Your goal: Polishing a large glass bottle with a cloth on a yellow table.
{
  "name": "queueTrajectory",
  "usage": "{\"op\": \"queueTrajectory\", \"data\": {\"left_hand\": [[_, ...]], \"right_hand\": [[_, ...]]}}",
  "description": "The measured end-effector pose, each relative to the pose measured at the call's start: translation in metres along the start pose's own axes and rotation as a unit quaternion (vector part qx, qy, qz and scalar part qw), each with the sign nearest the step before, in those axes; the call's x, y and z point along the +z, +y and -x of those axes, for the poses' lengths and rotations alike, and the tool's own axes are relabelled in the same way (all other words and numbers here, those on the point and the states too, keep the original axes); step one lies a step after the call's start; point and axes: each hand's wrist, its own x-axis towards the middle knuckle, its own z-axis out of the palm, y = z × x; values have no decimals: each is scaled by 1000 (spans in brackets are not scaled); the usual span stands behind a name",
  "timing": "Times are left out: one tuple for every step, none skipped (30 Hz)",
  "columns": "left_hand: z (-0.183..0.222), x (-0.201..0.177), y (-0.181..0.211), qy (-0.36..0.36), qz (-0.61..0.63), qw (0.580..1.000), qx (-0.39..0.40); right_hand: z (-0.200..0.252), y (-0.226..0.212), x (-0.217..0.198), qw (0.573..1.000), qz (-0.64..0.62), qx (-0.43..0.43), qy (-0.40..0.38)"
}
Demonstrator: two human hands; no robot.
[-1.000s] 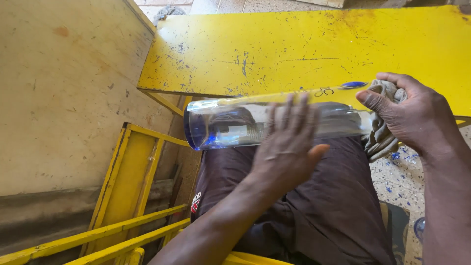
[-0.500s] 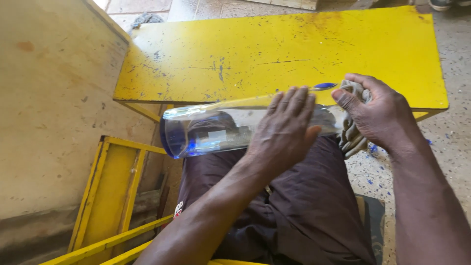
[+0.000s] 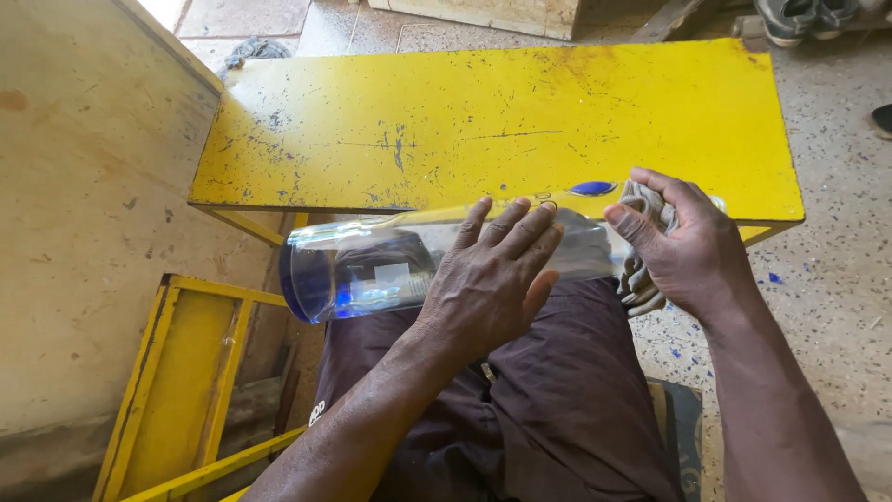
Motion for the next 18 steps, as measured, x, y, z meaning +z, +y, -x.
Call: {"op": "queueTrajectory", "data": {"left_hand": [[-3,-1,0,2,0,1000,-1],[-6,-2,0,-18,-15,1000,-21],[-8,-3,0,-37,-30,998,-42],[-10,-3,-2,-36,-29,998,-42],[-12,-3,-4,-39,-33,997,-58],[-14,-4,-6,-42,-37,996,-75],[-13,-3,-5,-41,-37,996,-74],[-11,-3,-4,-41,-44,994,-88],[-10,-2,-4,-42,-51,993,-101],[-10,-3,-6,-41,-51,993,-99],[-9,-5,-8,-24,-54,995,-81],[-8,-6,-10,-7,-57,996,-64],[-8,-8,-11,-6,-58,996,-65],[-7,-11,-11,-6,-37,998,-40],[-8,-13,-12,-6,-16,1000,-14],[-6,-14,-12,-4,-16,1000,-14],[-6,-14,-13,0,-11,1000,-3],[-5,-15,-14,5,-5,1000,8]], "right_hand": [[0,2,1,1000,1,-1,0],[0,5,2,1000,-3,-16,6],[1,7,3,999,-8,-32,11],[1,7,3,999,-7,-32,11],[1,7,4,999,-5,-31,11],[1,7,4,999,-2,-30,11],[1,8,4,999,-2,-30,13],[0,9,4,999,-8,-32,12],[-1,10,5,999,-15,-33,12],[-1,12,5,999,-15,-33,14],[0,14,5,999,-7,-37,13],[1,15,5,999,1,-40,12],[3,15,5,999,2,-42,12],[5,14,5,999,-9,-34,13],[7,13,4,999,-19,-25,16],[9,15,4,999,-18,-26,17],[10,15,5,999,-27,-31,23],[12,16,6,998,-36,-36,30]]}}
